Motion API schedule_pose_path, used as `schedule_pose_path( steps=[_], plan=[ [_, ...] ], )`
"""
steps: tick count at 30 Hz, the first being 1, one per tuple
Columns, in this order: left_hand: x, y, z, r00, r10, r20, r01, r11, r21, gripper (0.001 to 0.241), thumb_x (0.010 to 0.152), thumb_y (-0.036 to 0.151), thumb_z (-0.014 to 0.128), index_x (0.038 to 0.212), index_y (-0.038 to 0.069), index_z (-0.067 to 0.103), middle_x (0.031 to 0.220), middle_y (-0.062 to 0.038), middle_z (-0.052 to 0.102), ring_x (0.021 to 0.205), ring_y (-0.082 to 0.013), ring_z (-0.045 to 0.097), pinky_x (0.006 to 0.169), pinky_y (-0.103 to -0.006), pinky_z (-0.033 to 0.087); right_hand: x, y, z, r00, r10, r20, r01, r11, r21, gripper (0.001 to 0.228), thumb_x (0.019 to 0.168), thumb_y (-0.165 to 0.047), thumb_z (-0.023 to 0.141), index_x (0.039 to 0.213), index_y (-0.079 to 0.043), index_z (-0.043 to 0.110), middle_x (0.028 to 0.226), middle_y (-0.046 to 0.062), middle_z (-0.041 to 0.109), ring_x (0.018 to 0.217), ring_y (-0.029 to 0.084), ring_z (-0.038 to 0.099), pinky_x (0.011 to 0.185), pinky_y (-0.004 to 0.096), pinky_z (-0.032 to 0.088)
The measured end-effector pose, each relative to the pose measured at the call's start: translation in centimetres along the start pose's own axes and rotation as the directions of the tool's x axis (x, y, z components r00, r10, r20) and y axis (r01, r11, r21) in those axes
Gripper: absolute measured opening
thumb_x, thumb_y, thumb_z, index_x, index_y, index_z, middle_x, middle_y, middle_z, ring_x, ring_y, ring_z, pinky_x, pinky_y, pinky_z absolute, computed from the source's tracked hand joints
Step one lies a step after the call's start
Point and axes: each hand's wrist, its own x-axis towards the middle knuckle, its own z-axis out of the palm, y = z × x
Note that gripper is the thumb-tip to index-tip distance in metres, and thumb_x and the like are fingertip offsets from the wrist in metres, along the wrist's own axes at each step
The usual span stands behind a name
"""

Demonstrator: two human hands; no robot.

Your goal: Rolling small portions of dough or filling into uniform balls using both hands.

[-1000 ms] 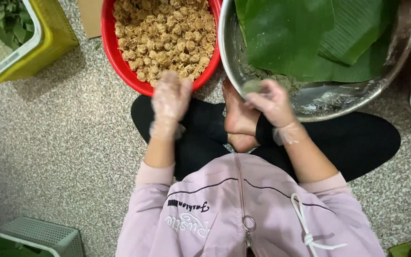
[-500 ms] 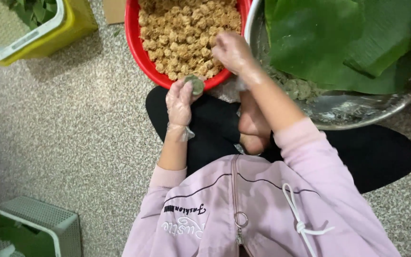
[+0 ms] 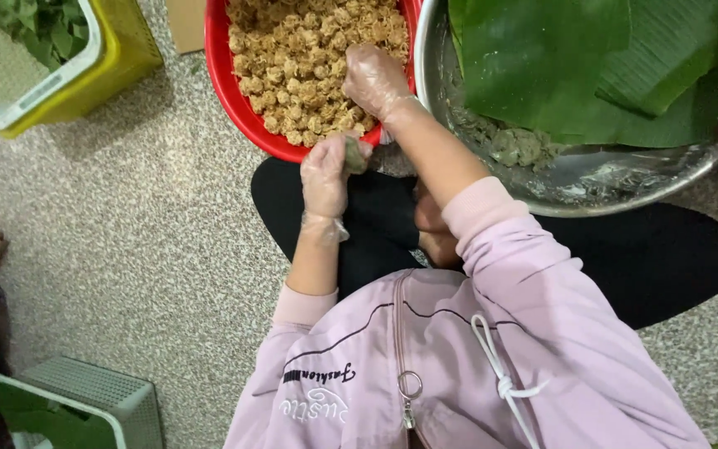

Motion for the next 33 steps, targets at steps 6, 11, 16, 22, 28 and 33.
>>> schedule_pose_path(
  steps=[6, 11, 16, 22, 28, 33],
  plan=[
    [0.4, 1.2, 1.8, 0.982, -0.088, -0.167, 0.113, 0.982, 0.151, 0.046, 0.102, 0.031, 0.055, 0.133, -0.002, 0.061, 0.121, -0.02, 0.072, 0.095, -0.0221, 0.072, 0.078, -0.0324, 0.062, -4.4, -0.8, -8.8, 0.996, 0.085, -0.027, -0.064, 0.89, 0.451, 0.009, 0.096, 0.003, 0.054, 0.103, -0.002, 0.051, 0.077, 0.001, 0.051, 0.059, 0.015, 0.053, 0.05, 0.025, 0.053],
    [0.0, -1.5, 3.4, 0.978, -0.202, 0.055, 0.198, 0.978, 0.069, 0.04, 0.099, 0.008, 0.061, 0.137, -0.006, 0.058, 0.126, -0.019, 0.069, 0.104, -0.0222, 0.07, 0.088, -0.0282, 0.06, -14.2, 0.7, -18.4, 0.976, 0.058, -0.211, 0.079, 0.805, 0.588, 0.027, 0.093, 0.0, 0.074, 0.117, 0.006, 0.065, 0.109, 0.017, 0.065, 0.089, 0.023, 0.065, 0.079, 0.032, 0.057],
    [-1.2, -4.8, 8.8, 0.993, -0.109, 0.036, 0.082, 0.889, 0.451, 0.035, 0.097, 0.019, 0.072, 0.13, 0.008, 0.068, 0.125, -0.021, 0.069, 0.114, -0.0285, 0.066, 0.094, -0.0448, 0.06, -22.4, 2.2, -21.1, 0.925, 0.017, -0.378, 0.175, 0.867, 0.466, 0.032, 0.091, -0.018, 0.084, 0.113, -0.002, 0.067, 0.109, 0.016, 0.069, 0.104, 0.037, 0.067, 0.088, 0.047, 0.055],
    [-3.4, -5.0, 12.8, 0.929, -0.154, 0.335, -0.069, 0.82, 0.568, 0.04, 0.108, 0.032, 0.057, 0.141, 0.01, 0.061, 0.14, -0.018, 0.063, 0.135, -0.0278, 0.055, 0.118, -0.0427, 0.043, -25.5, 2.5, -21.0, 0.876, -0.103, -0.472, 0.239, 0.941, 0.238, 0.028, 0.094, -0.02, 0.081, 0.114, -0.005, 0.07, 0.11, 0.014, 0.067, 0.1, 0.033, 0.069, 0.085, 0.045, 0.059],
    [-3.6, -5.7, 12.9, 0.935, -0.232, 0.268, 0.13, 0.928, 0.35, 0.042, 0.095, 0.01, 0.077, 0.136, 0.009, 0.067, 0.13, -0.016, 0.067, 0.114, -0.0168, 0.065, 0.097, -0.0342, 0.061, -25.6, 3.0, -20.1, 0.874, -0.105, -0.474, 0.24, 0.942, 0.233, 0.038, 0.095, -0.031, 0.079, 0.12, -0.004, 0.069, 0.11, 0.016, 0.065, 0.1, 0.037, 0.064, 0.088, 0.051, 0.054],
    [-3.4, -6.6, 11.5, 0.941, -0.207, 0.268, 0.097, 0.922, 0.374, 0.041, 0.095, 0.012, 0.076, 0.135, 0.01, 0.068, 0.133, -0.015, 0.067, 0.117, -0.0123, 0.059, 0.101, -0.0315, 0.058, -24.8, 2.3, -19.6, 0.89, 0.072, -0.45, 0.174, 0.859, 0.482, 0.048, 0.095, -0.026, 0.081, 0.128, 0.006, 0.065, 0.122, 0.025, 0.066, 0.116, 0.048, 0.061, 0.102, 0.059, 0.047]
  ],
)
